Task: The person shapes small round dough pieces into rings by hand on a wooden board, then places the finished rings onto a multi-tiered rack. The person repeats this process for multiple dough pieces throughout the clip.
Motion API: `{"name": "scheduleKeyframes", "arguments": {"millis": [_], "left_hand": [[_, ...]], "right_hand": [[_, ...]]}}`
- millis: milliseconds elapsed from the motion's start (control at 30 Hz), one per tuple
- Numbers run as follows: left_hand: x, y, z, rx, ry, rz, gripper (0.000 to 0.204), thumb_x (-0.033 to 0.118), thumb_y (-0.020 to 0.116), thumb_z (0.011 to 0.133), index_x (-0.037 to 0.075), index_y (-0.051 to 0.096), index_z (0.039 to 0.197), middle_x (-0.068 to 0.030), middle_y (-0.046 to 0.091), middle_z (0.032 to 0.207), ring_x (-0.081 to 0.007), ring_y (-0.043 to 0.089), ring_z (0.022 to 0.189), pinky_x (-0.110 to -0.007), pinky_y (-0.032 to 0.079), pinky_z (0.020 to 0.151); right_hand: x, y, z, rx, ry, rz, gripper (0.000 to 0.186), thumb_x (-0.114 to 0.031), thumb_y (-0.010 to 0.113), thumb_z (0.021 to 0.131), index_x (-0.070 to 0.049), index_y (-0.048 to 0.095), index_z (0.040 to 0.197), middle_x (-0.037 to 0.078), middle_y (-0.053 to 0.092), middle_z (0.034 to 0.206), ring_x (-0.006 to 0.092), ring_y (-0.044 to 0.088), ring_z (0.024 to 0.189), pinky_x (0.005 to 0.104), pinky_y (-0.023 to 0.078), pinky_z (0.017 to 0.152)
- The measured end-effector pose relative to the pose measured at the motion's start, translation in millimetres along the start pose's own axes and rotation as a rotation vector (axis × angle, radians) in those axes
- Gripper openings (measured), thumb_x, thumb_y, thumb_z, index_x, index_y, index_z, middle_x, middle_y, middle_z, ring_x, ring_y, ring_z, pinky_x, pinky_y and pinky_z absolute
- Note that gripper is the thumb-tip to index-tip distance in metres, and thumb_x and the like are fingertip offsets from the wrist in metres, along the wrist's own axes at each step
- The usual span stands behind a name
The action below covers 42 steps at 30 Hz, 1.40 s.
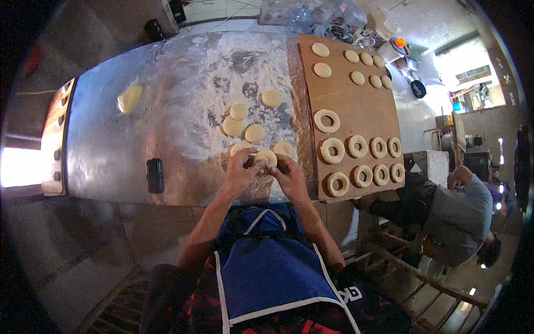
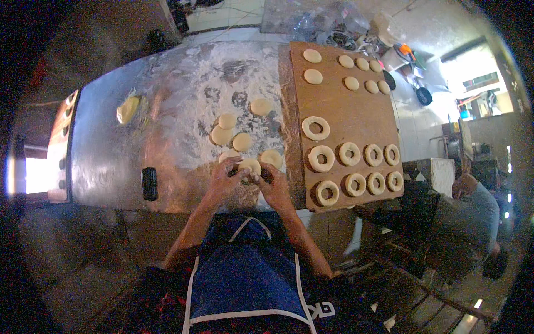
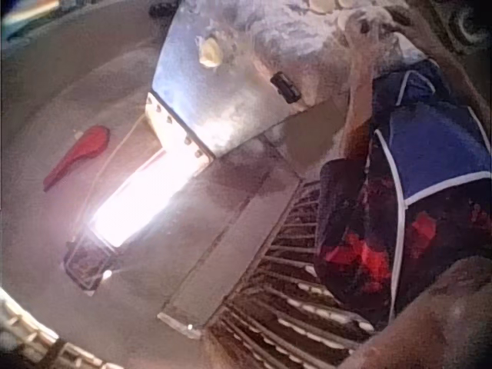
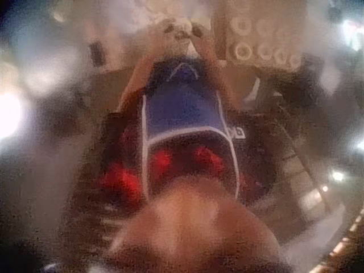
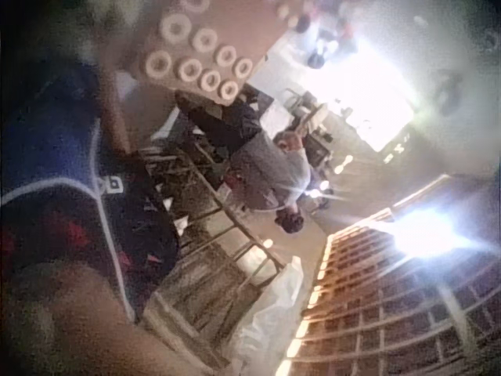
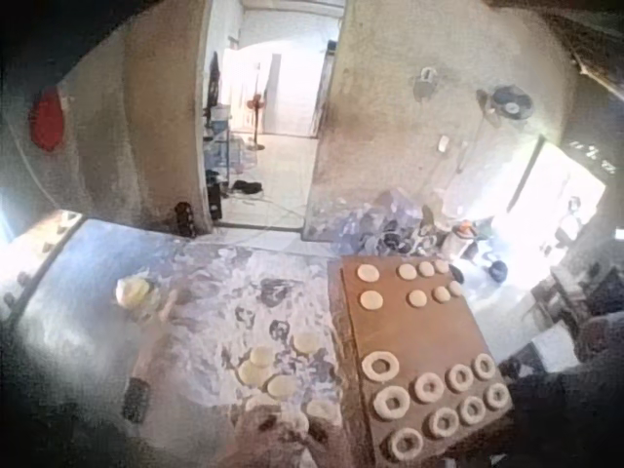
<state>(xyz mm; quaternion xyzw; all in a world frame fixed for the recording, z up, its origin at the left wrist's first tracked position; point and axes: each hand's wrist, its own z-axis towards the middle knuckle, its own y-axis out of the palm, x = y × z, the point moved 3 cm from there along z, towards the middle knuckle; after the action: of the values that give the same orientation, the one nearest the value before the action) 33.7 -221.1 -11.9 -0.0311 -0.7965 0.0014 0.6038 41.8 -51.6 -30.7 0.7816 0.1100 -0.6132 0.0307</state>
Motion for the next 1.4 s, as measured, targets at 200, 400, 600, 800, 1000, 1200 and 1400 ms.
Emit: {"name": "scheduleKeyframes", "arguments": {"millis": [200,400,600,800,1000,1200,1400], "left_hand": [[14.9,-8.0,-13.2,-0.082,0.1,0.18,0.031,0.012,0.072,0.085,-0.005,0.063,0.11,-0.0125,0.069,0.095,-0.0191,0.066,0.089,-0.032,0.054,0.08],[-5.2,-2.9,-16.6,0.002,0.005,-0.213,0.029,0.01,0.071,0.086,-0.003,0.061,0.11,-0.0094,0.066,0.098,-0.0189,0.064,0.089,-0.032,0.053,0.078],[-14.2,10.8,-8.9,-0.12,0.048,-0.626,0.047,-0.009,0.063,0.08,0.006,0.044,0.121,-0.0058,0.055,0.107,-0.0168,0.059,0.097,-0.03,0.052,0.076],[-8.3,38.1,20.7,0.133,-0.051,-1.142,0.022,0.013,0.052,0.089,0.008,0.047,0.11,-0.0026,0.054,0.101,-0.0199,0.059,0.094,-0.034,0.05,0.082],[28.9,65.3,33.5,0.291,0.544,0.118,0.025,0.025,0.043,0.099,0.001,0.047,0.091,-0.007,0.048,0.076,-0.0156,0.052,0.073,-0.036,0.044,0.06],[11.5,98.5,54.3,0.227,0.197,-0.485,0.037,0.034,0.037,0.099,0.004,0.044,0.079,-0.0066,0.043,0.069,-0.0151,0.043,0.062,-0.036,0.04,0.056],[-15.9,117.8,73.6,0.129,0.161,-0.251,0.026,0.021,0.043,0.097,0.0,0.053,0.109,-0.013,0.053,0.089,-0.0278,0.055,0.085,-0.043,0.049,0.078]], "right_hand": [[-15.5,8.1,7.6,0.024,0.001,0.089,0.047,-0.002,0.073,0.078,0.001,0.053,0.121,0.014,0.066,0.106,0.0193,0.064,0.098,0.0325,0.054,0.082],[-51.2,18.6,-4.3,-0.129,0.0,0.126,0.059,0.01,0.059,0.076,-0.004,0.04,0.13,0.008,0.059,0.096,0.018,0.061,0.085,0.0303,0.053,0.075],[-42.9,9.1,15.9,-0.095,0.026,0.58,0.032,-0.021,0.05,0.092,-0.005,0.052,0.12,0.008,0.06,0.101,0.0179,0.061,0.086,0.0337,0.05,0.081],[-18.5,-11.0,37.7,0.225,0.131,0.016,0.053,-0.046,0.039,0.099,-0.001,0.066,0.09,0.013,0.065,0.094,0.0215,0.062,0.083,0.0377,0.049,0.078],[-40.4,-26.2,31.3,0.099,0.064,-0.054,0.059,-0.051,0.037,0.1,0.001,0.064,0.097,0.014,0.064,0.089,0.0186,0.06,0.084,0.0332,0.048,0.077],[-51.1,-51.6,29.6,0.38,0.064,-0.078,0.061,-0.051,0.034,0.101,0.006,0.057,0.098,0.016,0.059,0.082,0.0233,0.057,0.079,0.0383,0.046,0.074],[-40.2,-87.0,38.6,0.207,-0.054,-0.135,0.057,-0.05,0.034,0.101,0.0,0.056,0.116,0.011,0.061,0.096,0.0191,0.055,0.082,0.0355,0.047,0.076]]}}
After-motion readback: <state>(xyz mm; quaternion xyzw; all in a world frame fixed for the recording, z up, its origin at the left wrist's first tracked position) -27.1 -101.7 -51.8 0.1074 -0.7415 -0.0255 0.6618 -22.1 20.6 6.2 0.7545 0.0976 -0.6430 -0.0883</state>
